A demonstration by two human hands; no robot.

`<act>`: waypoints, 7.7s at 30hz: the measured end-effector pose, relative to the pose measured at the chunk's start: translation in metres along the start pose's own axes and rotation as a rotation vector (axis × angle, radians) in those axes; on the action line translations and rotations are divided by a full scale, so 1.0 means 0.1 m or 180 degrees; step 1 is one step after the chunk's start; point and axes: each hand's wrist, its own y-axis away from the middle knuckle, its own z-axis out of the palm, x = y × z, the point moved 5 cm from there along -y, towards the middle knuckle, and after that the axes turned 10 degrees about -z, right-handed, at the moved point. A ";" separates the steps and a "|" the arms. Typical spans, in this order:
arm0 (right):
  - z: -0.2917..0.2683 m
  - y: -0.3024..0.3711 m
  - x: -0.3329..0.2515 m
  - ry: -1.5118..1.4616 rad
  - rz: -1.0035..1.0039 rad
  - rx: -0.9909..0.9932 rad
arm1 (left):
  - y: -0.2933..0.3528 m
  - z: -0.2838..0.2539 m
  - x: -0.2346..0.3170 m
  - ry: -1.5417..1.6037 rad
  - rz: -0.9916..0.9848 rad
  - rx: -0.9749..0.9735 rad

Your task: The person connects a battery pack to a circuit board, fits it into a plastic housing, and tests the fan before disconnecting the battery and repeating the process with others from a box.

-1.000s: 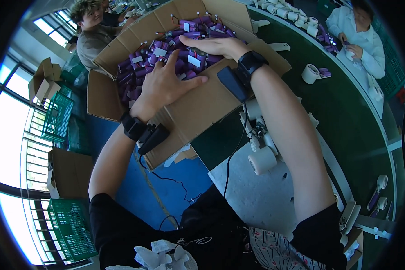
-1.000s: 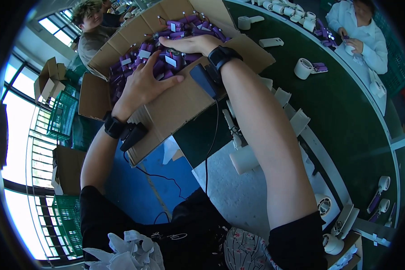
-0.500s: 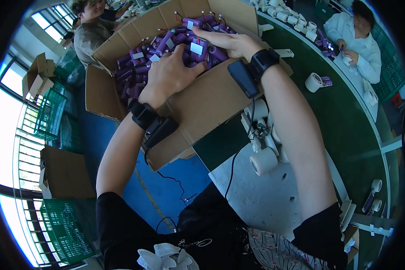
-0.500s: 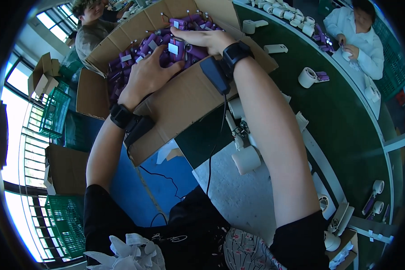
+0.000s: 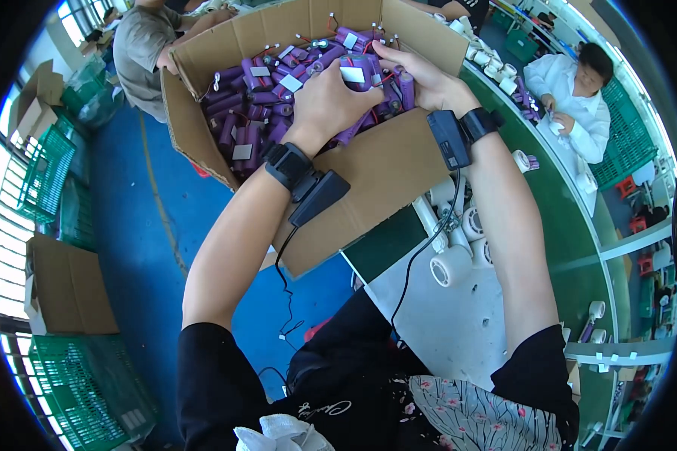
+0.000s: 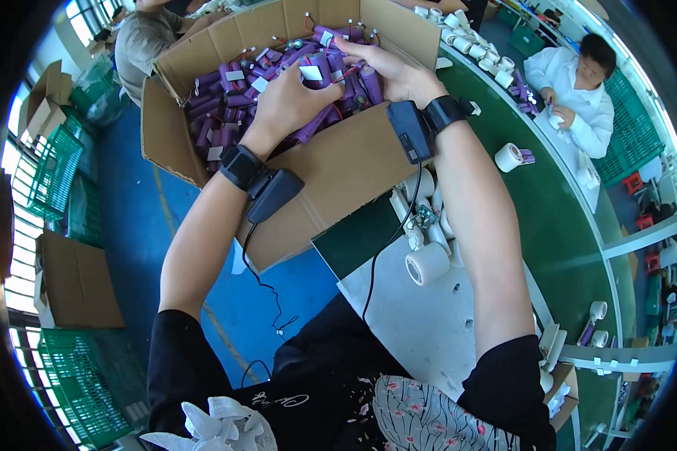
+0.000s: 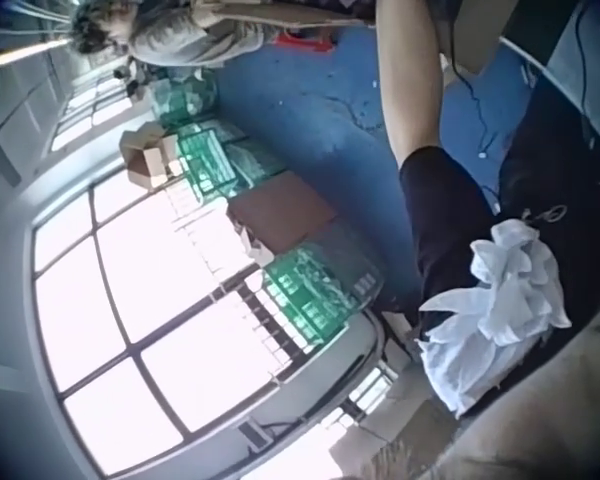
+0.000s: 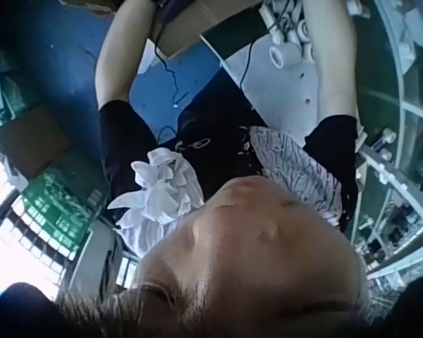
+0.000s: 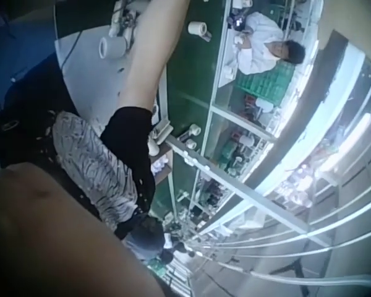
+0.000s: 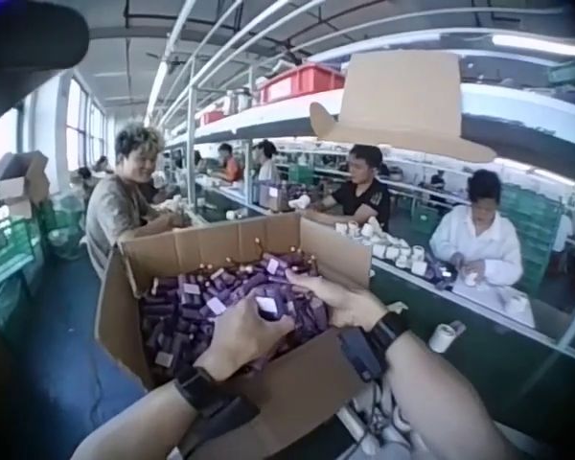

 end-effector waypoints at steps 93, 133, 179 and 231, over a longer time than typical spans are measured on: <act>0.58 3.00 0.30 -0.0929 -0.1672 0.1730 | 2.41 -0.03 1.05 0.1599 0.1152 0.0333; 0.37 2.02 0.45 0.3927 -0.0868 0.1566 | 1.56 0.96 -0.03 -0.0332 -0.0402 -0.0063; 0.17 3.93 0.53 0.1668 0.0060 0.1576 | 2.26 0.95 -0.46 0.1037 0.0117 0.0690; 0.72 3.17 0.76 0.2576 -0.0535 0.0700 | 2.45 0.71 -0.44 0.0882 0.0145 0.0053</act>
